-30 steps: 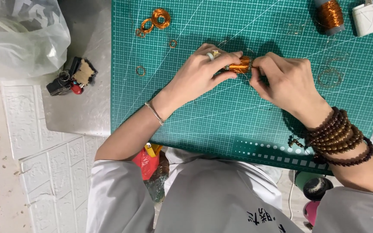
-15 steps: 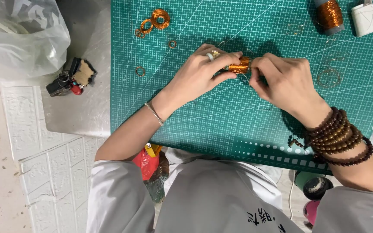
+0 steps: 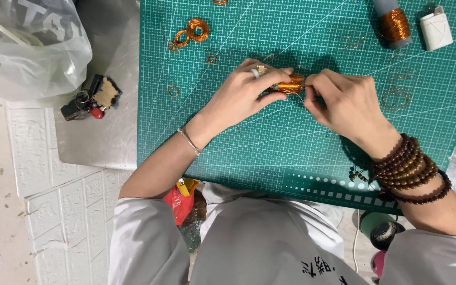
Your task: Winding thin copper wire around a small metal component to assemble a part on a cutting mat.
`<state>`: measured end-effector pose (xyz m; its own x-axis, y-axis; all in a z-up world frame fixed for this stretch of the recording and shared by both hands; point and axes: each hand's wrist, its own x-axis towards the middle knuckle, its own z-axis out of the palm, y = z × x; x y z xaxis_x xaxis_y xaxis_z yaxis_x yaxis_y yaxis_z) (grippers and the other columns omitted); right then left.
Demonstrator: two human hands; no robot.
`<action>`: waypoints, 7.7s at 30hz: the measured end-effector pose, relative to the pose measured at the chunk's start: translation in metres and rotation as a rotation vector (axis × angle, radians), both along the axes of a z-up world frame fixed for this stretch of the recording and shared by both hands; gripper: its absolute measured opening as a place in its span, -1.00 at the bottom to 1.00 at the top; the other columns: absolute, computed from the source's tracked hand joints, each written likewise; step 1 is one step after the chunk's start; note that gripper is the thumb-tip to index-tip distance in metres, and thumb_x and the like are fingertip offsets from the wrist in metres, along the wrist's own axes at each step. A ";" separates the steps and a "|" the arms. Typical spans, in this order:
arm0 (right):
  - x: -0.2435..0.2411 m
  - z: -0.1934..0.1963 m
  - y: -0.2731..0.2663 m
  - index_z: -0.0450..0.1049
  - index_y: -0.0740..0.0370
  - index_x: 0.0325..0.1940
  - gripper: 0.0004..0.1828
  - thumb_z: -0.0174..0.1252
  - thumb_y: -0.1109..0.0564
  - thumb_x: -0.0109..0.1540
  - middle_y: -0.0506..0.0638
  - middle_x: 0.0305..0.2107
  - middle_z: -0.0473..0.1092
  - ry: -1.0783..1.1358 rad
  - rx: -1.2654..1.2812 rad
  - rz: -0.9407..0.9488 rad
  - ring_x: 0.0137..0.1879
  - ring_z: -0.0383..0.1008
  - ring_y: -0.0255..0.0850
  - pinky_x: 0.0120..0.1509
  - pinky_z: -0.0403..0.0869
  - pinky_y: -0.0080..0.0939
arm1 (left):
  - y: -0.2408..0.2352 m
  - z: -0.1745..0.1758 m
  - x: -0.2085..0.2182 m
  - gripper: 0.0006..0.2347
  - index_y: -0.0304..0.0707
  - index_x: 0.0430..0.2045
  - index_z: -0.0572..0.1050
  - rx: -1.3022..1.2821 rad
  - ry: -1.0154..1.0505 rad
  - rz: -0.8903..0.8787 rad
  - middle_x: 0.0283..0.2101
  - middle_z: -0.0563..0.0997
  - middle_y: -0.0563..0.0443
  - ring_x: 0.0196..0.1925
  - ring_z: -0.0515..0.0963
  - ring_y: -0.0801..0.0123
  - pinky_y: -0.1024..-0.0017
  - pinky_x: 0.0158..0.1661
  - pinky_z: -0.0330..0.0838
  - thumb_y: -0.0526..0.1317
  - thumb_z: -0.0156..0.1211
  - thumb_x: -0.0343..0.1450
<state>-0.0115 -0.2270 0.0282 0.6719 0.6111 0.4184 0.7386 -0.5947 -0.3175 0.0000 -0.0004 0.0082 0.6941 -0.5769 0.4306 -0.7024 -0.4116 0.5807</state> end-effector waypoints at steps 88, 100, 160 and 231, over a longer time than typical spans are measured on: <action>0.011 0.012 -0.027 0.54 0.21 -0.12 -0.83 0.18 0.12 0.24 -0.07 -0.68 0.33 0.290 -0.157 -0.058 -0.62 0.30 -0.18 -0.49 0.31 -0.27 | 0.056 0.029 -0.028 -0.91 -0.14 -0.38 0.07 -0.990 0.640 -0.169 -0.36 0.35 -0.08 -0.23 0.47 0.20 0.03 0.00 0.44 -0.39 -0.41 0.44; 0.005 0.021 -0.027 0.52 0.16 -0.11 -0.81 0.16 0.06 0.26 -0.13 -0.56 0.36 0.109 -0.311 -0.075 -0.57 0.37 -0.24 -0.43 0.38 -0.30 | 0.093 0.047 -0.033 -0.93 -0.29 -0.26 0.31 0.299 -0.151 0.413 -0.65 0.35 0.05 -0.70 0.41 0.34 0.44 -0.60 0.32 -0.38 -0.08 0.43; -0.006 0.014 -0.017 0.48 0.08 -0.28 -0.84 0.06 0.03 0.30 -0.21 -0.38 0.31 -0.200 -0.437 -0.103 -0.47 0.42 -0.37 -0.43 0.44 -0.43 | 0.105 0.063 -0.047 -0.65 -0.16 -0.83 0.36 0.192 0.149 0.248 -0.87 0.24 0.10 -0.75 0.27 0.26 0.35 -0.33 0.19 -0.26 -0.04 0.47; -0.014 -0.006 -0.070 0.37 0.41 -0.16 -0.72 -0.15 0.14 0.45 0.00 -0.56 0.13 0.871 0.815 -0.061 -0.45 -0.02 -0.27 -0.28 0.07 -0.29 | 0.003 -0.001 0.010 -0.73 -0.38 -0.02 0.43 0.264 -0.047 -0.008 -0.13 0.48 -0.07 -0.19 0.49 0.27 0.34 -0.15 0.29 -0.20 0.12 0.47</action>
<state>-0.0260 -0.2975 0.0219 0.9409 0.3339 0.0572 0.0649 -0.0121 -0.9978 0.0098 0.0023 0.0070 0.6718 -0.6791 0.2957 -0.7298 -0.5387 0.4209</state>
